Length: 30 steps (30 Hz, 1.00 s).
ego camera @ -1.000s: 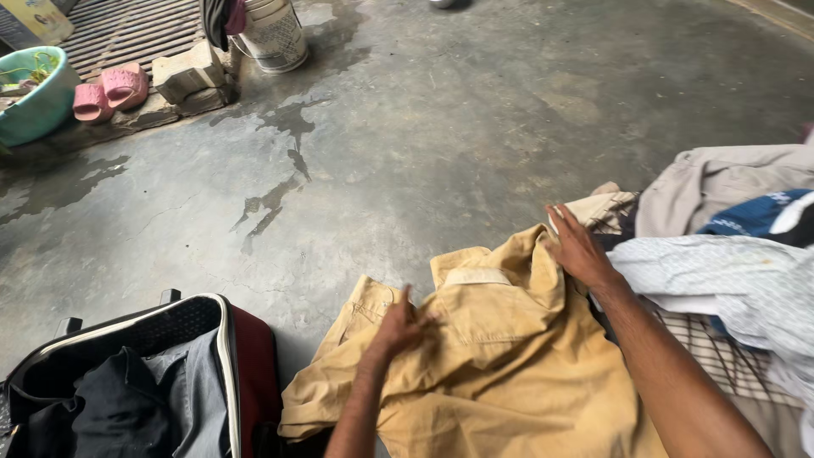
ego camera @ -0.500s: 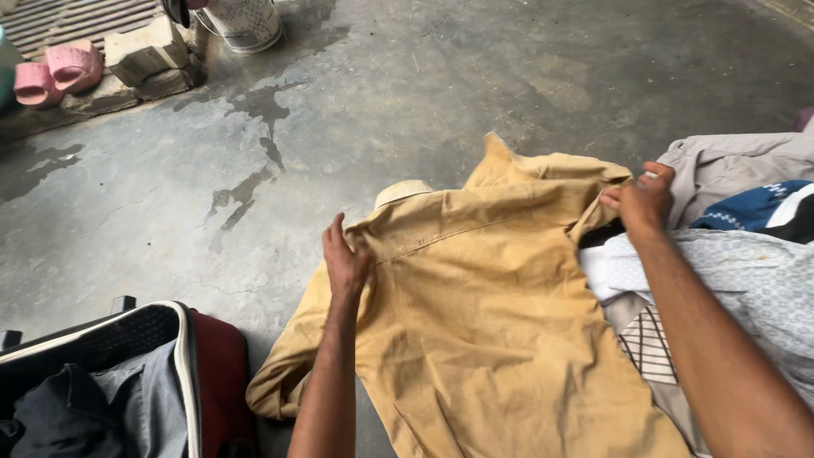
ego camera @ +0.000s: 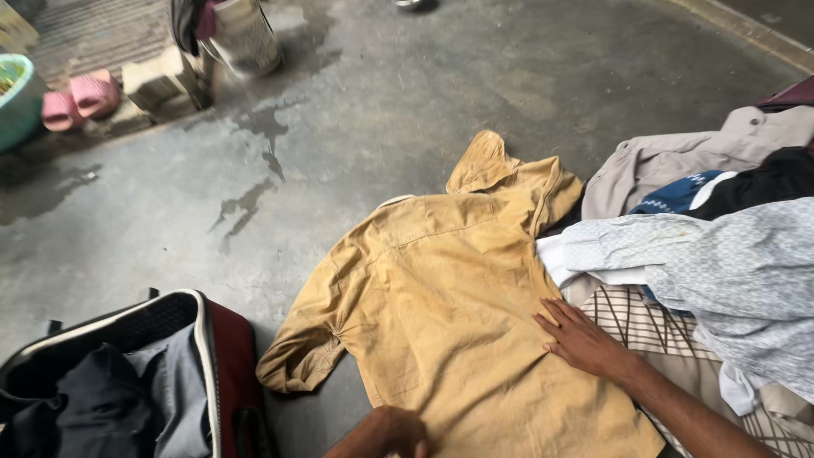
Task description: The person folds a tan shirt and a grey patterned shirt on the floor. They smooth the fabric, fold the sleeves and body, and place the folded tan shirt into an open suitcase before continuing with the grey shirt.
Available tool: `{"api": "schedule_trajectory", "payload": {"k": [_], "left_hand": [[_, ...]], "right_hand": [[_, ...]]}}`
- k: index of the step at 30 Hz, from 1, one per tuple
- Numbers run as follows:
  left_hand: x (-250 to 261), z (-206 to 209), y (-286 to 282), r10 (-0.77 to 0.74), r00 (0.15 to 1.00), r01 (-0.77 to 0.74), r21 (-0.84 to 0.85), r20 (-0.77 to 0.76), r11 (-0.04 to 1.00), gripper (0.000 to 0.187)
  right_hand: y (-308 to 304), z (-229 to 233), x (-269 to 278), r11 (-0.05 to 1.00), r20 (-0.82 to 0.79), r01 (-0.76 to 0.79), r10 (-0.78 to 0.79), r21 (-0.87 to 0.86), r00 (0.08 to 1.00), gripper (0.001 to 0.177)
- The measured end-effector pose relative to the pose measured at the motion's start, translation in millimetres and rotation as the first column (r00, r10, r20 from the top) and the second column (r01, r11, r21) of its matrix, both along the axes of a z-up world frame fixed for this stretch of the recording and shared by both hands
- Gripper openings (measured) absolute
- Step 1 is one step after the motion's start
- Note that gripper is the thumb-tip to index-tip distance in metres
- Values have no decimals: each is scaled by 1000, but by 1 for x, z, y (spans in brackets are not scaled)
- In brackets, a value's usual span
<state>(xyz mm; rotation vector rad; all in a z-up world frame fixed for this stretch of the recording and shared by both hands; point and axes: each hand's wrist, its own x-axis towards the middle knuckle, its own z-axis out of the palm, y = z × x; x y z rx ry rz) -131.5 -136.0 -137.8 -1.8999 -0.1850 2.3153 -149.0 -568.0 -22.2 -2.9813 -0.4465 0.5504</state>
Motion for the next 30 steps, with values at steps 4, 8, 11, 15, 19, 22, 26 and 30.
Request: {"api": "schedule_trajectory", "payload": {"k": [4,8,11,15,19,22,26,30], "left_hand": [[30,-6,33,-195,815,513,-523,545,681,31],[52,34,70,40,352,624,-266,935,735,15],[80,81,97,51,-179,638,76,982,766,33],[77,136,149,102,-121,96,-90,987,991,58],[64,111,198,306,-213,-118,-335,928,935,79],[72,63,211,332,-236,-190,-379,913,906,77],[96,47,223,349,-439,-140,-446,828,884,42],[125,121,205,499,-609,-358,-775,616,520,38]], "right_hand": [[2,21,-15,964,-223,73,-132,-256,966,80],[47,7,-35,993,101,-36,24,115,995,53],[132,16,-49,812,-73,-55,119,581,990,29],[233,46,-98,661,-206,-76,337,746,918,15],[276,25,-129,886,-249,-177,304,427,919,16],[305,13,-126,929,-304,-264,338,258,891,18],[289,59,-135,821,-486,177,135,543,863,27],[256,89,-127,876,-618,159,183,455,765,32]]}}
